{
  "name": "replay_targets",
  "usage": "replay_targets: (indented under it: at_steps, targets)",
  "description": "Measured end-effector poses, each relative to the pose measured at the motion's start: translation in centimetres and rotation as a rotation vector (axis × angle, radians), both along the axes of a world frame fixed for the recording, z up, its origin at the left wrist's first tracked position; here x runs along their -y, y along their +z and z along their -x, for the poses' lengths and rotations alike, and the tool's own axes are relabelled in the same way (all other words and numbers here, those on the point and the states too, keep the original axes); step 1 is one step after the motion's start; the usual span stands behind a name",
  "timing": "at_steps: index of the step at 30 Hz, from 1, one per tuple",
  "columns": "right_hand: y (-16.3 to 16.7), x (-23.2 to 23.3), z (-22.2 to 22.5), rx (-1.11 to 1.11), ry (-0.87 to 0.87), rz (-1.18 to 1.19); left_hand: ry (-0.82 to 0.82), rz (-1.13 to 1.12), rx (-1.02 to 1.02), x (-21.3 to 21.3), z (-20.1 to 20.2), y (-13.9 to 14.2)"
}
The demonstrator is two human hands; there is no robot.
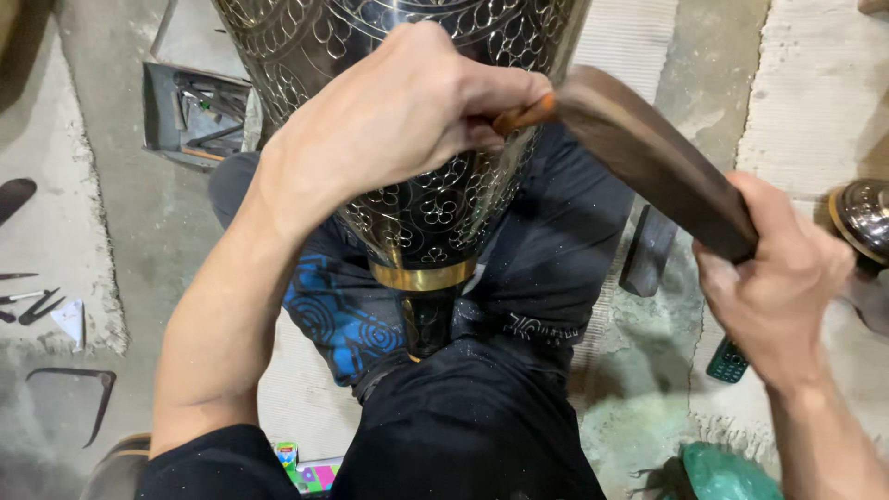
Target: The person sits on the floor with a large engraved brass vase held between their legs and embosses its patterned surface, holding a steel punch against the metal with one hand and striking it with a wooden mallet held in the other hand, repositioning the punch repeatedly across the decorated area.
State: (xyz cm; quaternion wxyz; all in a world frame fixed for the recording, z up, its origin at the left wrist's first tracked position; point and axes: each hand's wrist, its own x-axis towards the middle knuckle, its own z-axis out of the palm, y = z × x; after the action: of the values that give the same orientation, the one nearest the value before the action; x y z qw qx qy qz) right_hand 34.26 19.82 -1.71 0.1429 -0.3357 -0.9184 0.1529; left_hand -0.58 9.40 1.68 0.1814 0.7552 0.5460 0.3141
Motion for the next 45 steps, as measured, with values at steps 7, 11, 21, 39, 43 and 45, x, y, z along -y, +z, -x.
replay_targets:
  at_steps: [7, 11, 21, 39, 43, 45]
  targets:
    - [-6.1, 3.9, -2.9, -0.203, -0.178, 0.294, -0.168, 0.065, 0.018, -1.4, 0.3, 0.8]
    - [-7.1, 5.2, -2.0, -0.169, -0.206, 0.356, -0.200, 0.076, 0.051, -1.3, 0.5, 0.8]
    - [-6.3, 3.2, 0.8, 0.040, -0.057, 0.144, -0.019, -0.076, 0.018, 0.8, 0.8, 1.1]
    - [4.7, -1.9, 3.1, 0.028, 0.109, 0.111, 0.249, -0.074, 0.126, 4.1, -0.1, -0.5]
    - [5.6, -3.6, 3.8, 0.110, -0.027, 0.457, 0.345, -0.119, 0.173, 5.2, -0.8, -1.5]
    - [5.9, -4.4, 4.5, 0.113, 0.040, 0.456, 0.450, -0.147, 0.231, 5.8, -1.7, -2.0]
